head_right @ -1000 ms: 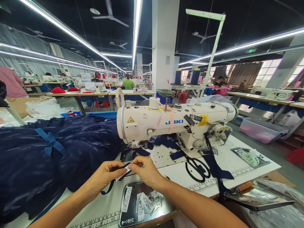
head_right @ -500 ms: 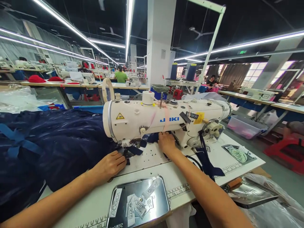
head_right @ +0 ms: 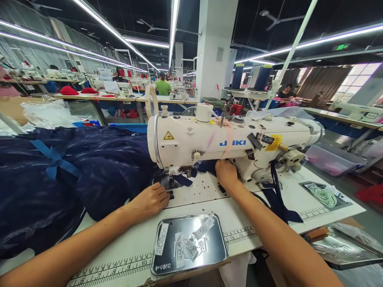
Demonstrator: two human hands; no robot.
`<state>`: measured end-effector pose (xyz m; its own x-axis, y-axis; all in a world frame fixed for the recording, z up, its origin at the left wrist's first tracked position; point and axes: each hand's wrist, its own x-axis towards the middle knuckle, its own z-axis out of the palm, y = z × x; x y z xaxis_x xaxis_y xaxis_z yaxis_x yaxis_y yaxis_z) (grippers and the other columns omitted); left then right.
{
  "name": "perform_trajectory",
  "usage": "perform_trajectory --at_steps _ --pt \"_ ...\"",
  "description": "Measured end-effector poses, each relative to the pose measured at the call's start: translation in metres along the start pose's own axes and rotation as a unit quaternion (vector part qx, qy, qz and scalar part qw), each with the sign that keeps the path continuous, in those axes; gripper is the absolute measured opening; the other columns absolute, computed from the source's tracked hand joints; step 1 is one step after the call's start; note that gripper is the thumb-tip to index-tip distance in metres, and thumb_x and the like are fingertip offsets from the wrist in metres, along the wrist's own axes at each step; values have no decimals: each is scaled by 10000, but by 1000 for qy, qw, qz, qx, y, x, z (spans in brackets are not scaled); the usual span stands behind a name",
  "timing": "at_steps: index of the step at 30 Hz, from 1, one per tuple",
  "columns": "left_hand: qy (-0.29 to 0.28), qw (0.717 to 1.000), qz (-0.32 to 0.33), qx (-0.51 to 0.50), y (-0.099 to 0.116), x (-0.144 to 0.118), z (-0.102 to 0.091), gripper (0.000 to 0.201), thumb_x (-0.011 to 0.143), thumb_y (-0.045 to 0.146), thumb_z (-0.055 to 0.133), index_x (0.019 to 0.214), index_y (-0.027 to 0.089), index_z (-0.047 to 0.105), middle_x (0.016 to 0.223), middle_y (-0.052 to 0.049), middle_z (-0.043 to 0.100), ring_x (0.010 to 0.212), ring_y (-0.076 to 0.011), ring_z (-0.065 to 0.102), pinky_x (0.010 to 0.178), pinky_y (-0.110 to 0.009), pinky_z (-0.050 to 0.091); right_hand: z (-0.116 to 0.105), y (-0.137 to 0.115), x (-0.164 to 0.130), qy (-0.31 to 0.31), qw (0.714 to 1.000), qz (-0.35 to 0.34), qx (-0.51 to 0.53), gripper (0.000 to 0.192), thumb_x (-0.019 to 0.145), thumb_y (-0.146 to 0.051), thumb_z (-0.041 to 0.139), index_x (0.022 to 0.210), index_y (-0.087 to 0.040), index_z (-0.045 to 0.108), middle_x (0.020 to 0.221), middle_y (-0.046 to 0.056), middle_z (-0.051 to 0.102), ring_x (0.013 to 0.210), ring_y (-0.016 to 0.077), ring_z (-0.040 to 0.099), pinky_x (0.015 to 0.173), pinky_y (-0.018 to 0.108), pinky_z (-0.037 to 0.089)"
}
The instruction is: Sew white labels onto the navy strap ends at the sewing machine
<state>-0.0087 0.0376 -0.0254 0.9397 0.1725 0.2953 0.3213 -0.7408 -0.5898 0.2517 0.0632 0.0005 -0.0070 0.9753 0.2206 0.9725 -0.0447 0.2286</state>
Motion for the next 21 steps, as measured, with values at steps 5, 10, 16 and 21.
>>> perform_trajectory --at_steps 5,10,16,21 --pt "-7 1000 -13 1 3 -1 0 142 783 105 510 649 116 558 604 -21 567 575 -156 484 562 -303 271 -13 -21 -28 89 986 -106 93 233 784 -54 388 889 -106 589 840 125 612 771 215 578 685 302 402" --pt "-16 1000 -26 -7 6 -3 -4 174 793 100 498 626 117 543 596 -32 572 589 -159 491 570 -307 271 -10 -57 -30 23 913 -315 257 244 779 -54 439 874 -188 619 827 23 636 798 143 570 751 260 380" --pt "-10 999 -33 -14 8 -12 -5 130 760 104 543 632 118 550 614 -26 586 585 -158 487 570 -303 276 -3 -83 -23 113 939 -277 170 190 791 -100 449 870 -155 612 850 89 617 830 211 534 776 350 361" --pt "3 999 -38 -15 9 -14 -3 164 758 78 522 601 122 534 592 -27 574 568 -155 477 560 -305 271 -4 -99 -42 123 940 -261 181 77 752 -202 515 787 -148 557 840 73 565 796 205 514 713 318 387"
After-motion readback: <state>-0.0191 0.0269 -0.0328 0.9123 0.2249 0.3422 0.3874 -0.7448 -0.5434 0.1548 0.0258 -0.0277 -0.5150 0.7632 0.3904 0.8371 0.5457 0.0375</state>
